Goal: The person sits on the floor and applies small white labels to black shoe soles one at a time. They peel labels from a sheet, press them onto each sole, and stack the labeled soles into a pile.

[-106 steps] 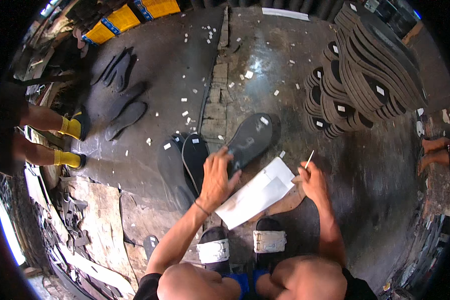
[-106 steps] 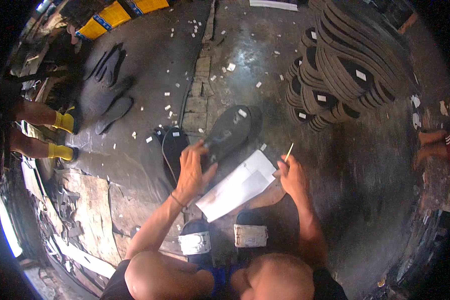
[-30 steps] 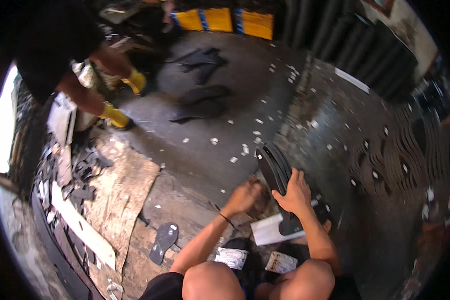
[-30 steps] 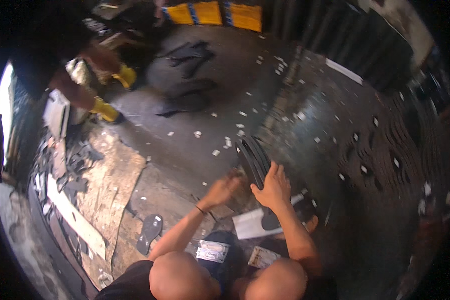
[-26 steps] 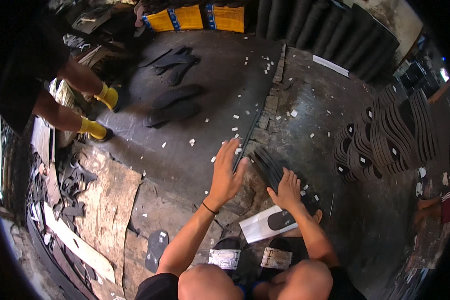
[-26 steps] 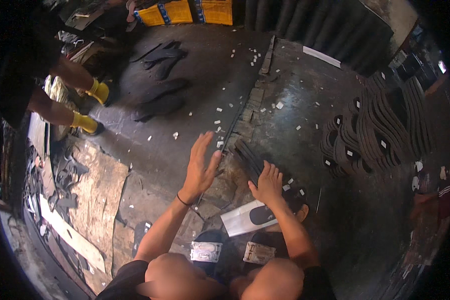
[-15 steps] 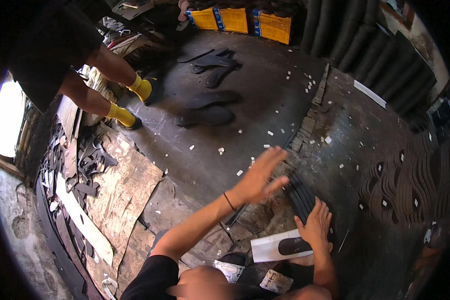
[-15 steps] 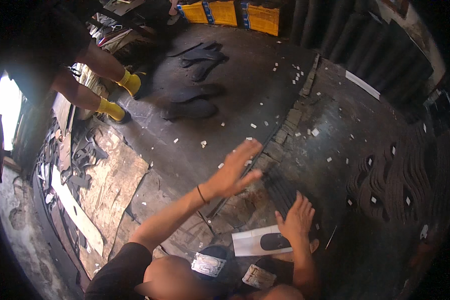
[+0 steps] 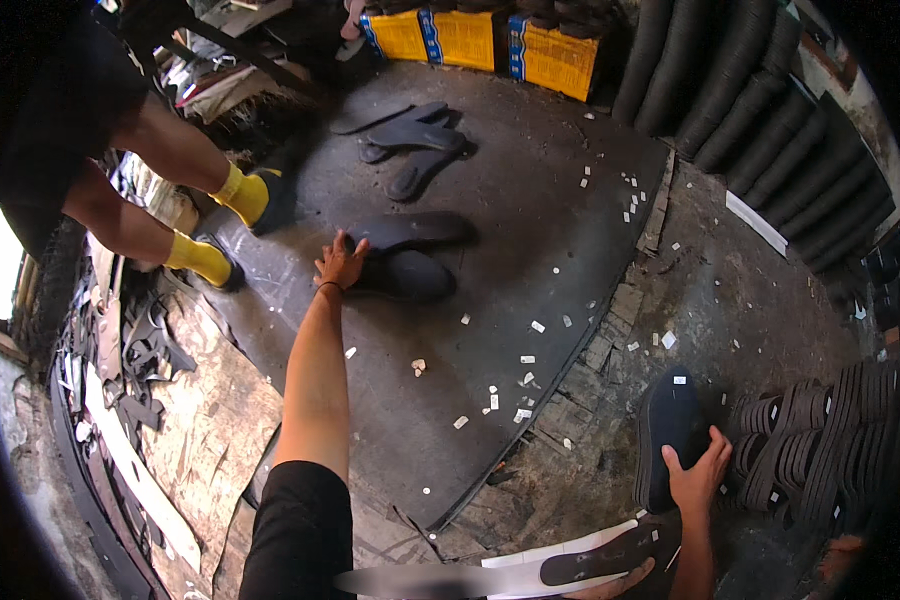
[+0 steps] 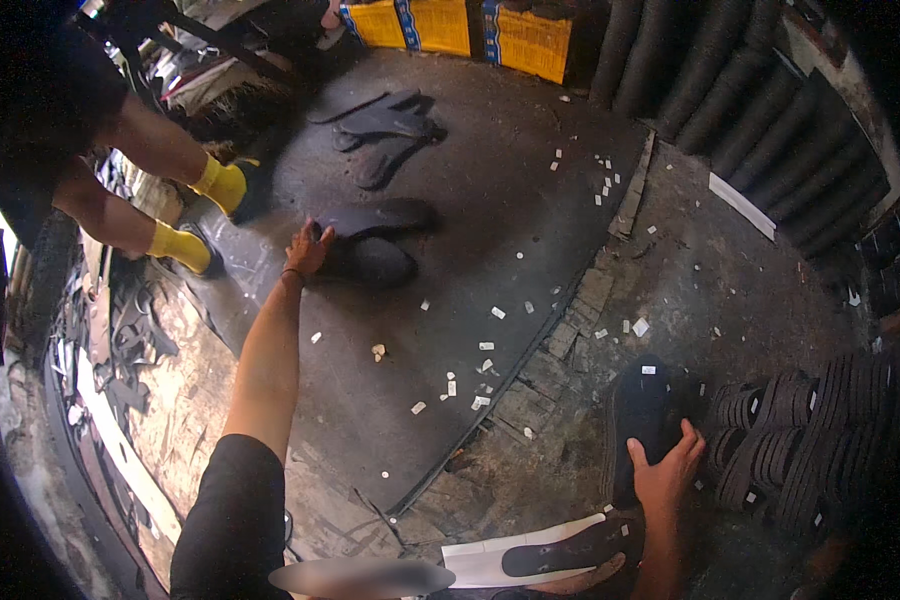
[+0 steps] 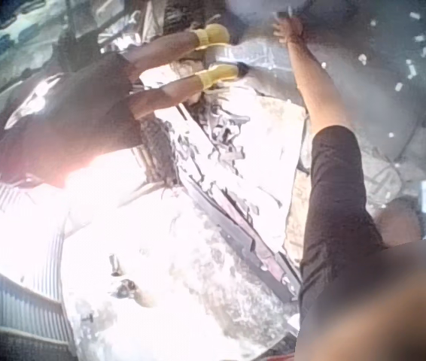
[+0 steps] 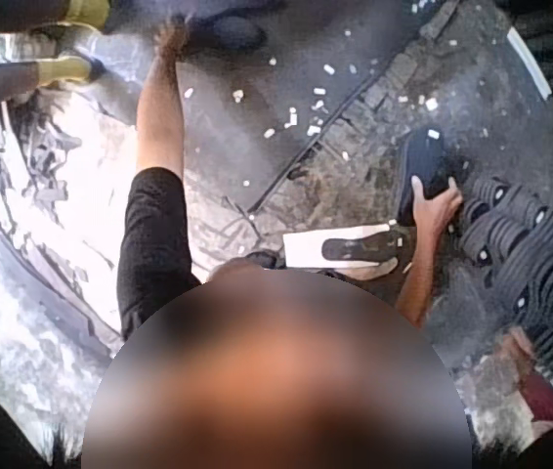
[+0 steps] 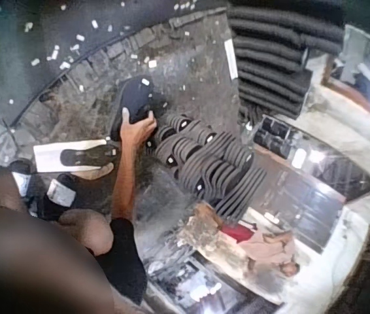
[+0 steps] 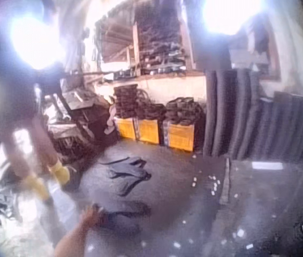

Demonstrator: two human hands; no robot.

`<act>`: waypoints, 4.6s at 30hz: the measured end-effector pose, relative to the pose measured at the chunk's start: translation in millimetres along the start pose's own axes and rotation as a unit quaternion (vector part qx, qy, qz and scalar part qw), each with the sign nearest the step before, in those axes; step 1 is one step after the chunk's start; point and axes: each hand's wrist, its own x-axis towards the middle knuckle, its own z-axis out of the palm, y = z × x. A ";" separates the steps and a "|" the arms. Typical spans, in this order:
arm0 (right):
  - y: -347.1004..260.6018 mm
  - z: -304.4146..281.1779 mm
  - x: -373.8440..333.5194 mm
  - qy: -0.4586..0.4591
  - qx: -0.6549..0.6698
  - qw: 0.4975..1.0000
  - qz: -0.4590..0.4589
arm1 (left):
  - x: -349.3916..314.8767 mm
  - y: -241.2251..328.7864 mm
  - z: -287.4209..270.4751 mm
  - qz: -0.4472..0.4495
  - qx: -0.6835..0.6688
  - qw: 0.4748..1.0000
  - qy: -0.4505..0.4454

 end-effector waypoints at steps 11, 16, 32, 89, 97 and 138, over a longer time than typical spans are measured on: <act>-278.5 77.7 30.3 -0.198 0.052 0.846 -0.493 | -220.1 -51.5 -14.9 0.214 -0.028 0.975 -0.046; -282.5 115.7 0.1 -0.365 0.001 0.838 -0.406 | -312.0 -99.9 -44.4 0.221 -0.075 0.971 -0.056; -359.9 167.3 40.6 -0.202 -0.015 0.910 -0.362 | -408.8 -123.8 -67.0 0.193 -0.099 0.972 -0.092; -334.0 217.2 180.3 0.021 0.034 0.990 -0.137 | 200.3 170.0 0.9 0.258 -0.010 0.966 -0.019; -333.9 220.3 181.7 -0.032 -0.009 0.990 -0.136 | 383.8 258.5 65.4 0.164 0.120 0.979 0.005; -250.4 73.4 -8.9 -0.255 0.528 0.807 -0.074 | -271.5 -7.2 -56.0 0.201 -0.463 0.861 -0.063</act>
